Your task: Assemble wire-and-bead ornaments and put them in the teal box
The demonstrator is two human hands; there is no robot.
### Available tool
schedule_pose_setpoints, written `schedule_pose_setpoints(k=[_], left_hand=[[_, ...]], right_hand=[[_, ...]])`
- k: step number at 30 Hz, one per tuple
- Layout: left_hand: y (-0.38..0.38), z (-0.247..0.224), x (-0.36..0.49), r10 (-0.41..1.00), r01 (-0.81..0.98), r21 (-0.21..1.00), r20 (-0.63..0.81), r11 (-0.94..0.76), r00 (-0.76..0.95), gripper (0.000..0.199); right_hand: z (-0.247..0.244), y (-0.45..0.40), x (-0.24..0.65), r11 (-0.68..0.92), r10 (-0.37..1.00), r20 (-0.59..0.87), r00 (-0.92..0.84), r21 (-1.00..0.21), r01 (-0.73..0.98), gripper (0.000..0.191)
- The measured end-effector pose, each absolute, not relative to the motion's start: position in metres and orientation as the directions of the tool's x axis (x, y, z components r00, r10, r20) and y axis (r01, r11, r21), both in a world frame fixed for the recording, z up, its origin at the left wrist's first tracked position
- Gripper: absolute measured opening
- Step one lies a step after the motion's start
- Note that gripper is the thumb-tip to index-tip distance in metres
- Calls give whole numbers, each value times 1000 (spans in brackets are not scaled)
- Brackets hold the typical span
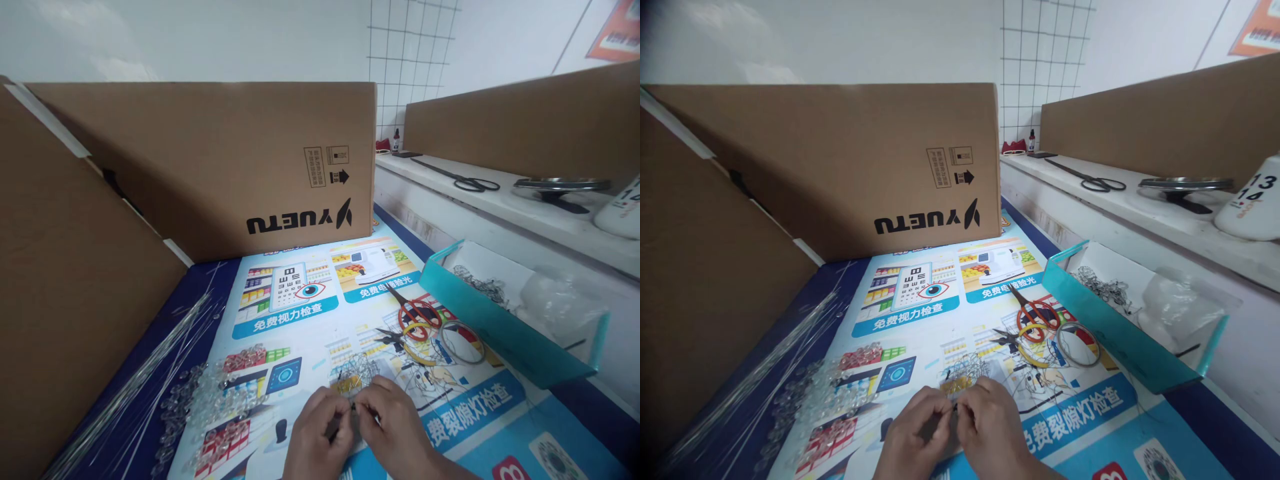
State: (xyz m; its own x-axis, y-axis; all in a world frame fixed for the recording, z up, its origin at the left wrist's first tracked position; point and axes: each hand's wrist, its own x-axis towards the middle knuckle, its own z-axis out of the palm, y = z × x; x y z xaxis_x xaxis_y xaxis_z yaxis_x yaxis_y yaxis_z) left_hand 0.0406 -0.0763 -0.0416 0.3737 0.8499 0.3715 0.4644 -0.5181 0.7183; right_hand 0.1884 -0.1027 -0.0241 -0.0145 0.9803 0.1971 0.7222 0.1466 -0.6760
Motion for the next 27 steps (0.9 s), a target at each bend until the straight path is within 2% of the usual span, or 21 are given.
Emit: schedule_pose_setpoints(k=[7,11,17,21,24,27], left_hand=[[-66,-45,35,905,328,874,238,-358,353,14],[-63,-47,33,922,288,908,204,-303,328,13],[-63,-46,28,912,263,923,170,-280,374,13],[-57,-41,19,877,190,932,200,-308,438,15],[-55,-33,13,813,96,926,266,-365,518,14],[-57,-22,10,742,39,929,268,-368,614,13]], right_hand=[[-21,-103,191,206,973,217,-73,-686,698,15],[-24,-104,193,228,969,226,-97,-674,703,14],[-27,-106,192,227,967,226,-113,-583,780,12],[-25,-106,192,221,969,217,-117,-552,804,13],[-26,-108,193,226,968,218,-124,-538,812,11],[-28,-108,194,220,971,202,-130,-530,819,12]])
